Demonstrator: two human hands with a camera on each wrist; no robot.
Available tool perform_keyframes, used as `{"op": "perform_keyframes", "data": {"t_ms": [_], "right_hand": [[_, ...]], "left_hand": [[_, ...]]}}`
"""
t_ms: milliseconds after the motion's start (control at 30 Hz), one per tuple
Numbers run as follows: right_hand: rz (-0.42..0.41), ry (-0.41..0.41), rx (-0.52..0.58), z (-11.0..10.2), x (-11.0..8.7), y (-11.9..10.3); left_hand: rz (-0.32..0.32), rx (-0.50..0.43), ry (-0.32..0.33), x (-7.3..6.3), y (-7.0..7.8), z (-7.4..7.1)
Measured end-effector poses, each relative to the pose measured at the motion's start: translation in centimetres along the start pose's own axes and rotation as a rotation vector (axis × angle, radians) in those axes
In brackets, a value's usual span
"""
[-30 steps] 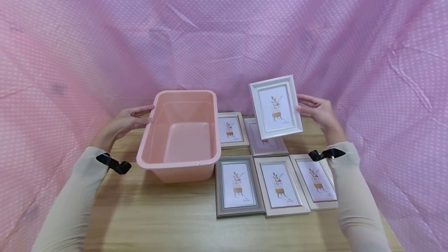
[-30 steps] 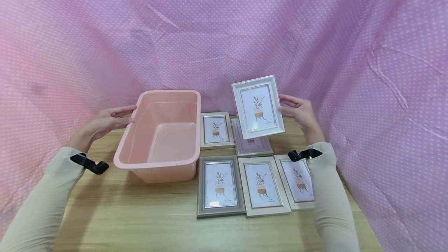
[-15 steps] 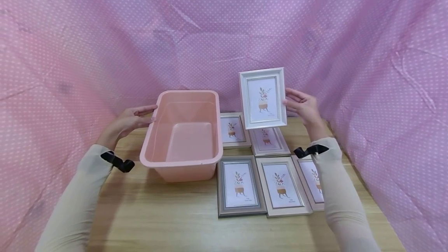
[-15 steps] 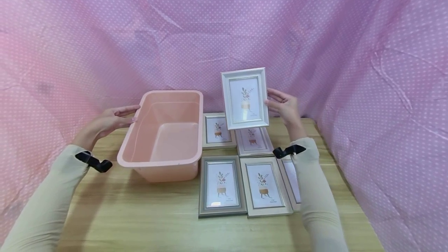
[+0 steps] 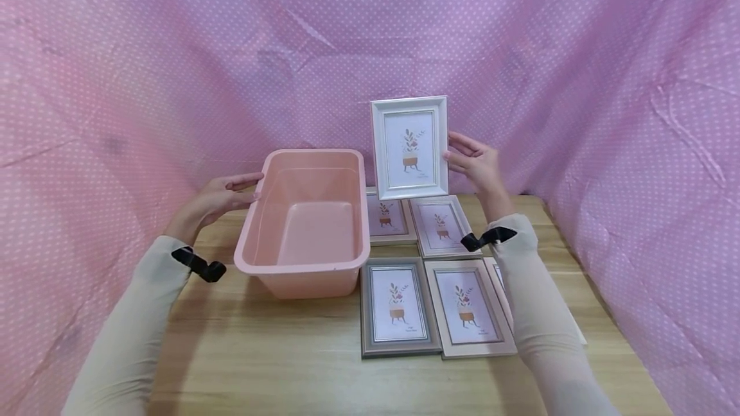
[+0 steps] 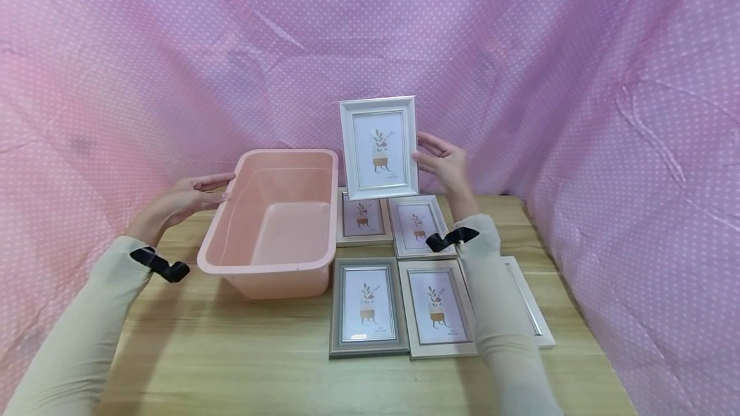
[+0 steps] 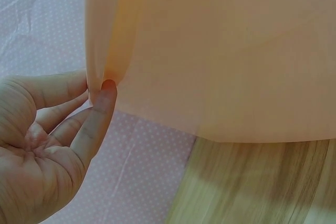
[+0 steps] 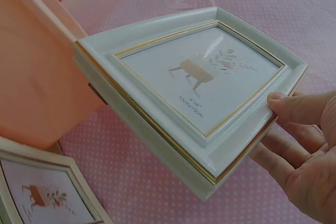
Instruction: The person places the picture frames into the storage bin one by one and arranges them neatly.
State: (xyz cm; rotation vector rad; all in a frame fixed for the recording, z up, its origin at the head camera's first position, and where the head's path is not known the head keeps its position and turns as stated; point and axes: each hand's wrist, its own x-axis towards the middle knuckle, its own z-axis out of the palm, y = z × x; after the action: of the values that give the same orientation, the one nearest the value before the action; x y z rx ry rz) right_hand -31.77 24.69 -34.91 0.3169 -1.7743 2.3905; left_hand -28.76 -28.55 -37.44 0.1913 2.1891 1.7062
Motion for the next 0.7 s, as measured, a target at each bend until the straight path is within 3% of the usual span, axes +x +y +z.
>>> {"op": "perform_keyframes", "data": {"t_ms": [333,700], "right_hand": [[-0.004,0.000,0.021,4.6,1.4,-0.7],[-0.076,-0.015,-0.049,7.4,2.5,-2.8]], "left_hand": [[-0.016,-0.022,0.014,-0.1,0.3,0.1],[-0.048,-0.031,0.025,-0.1,0.4,0.1]]}}
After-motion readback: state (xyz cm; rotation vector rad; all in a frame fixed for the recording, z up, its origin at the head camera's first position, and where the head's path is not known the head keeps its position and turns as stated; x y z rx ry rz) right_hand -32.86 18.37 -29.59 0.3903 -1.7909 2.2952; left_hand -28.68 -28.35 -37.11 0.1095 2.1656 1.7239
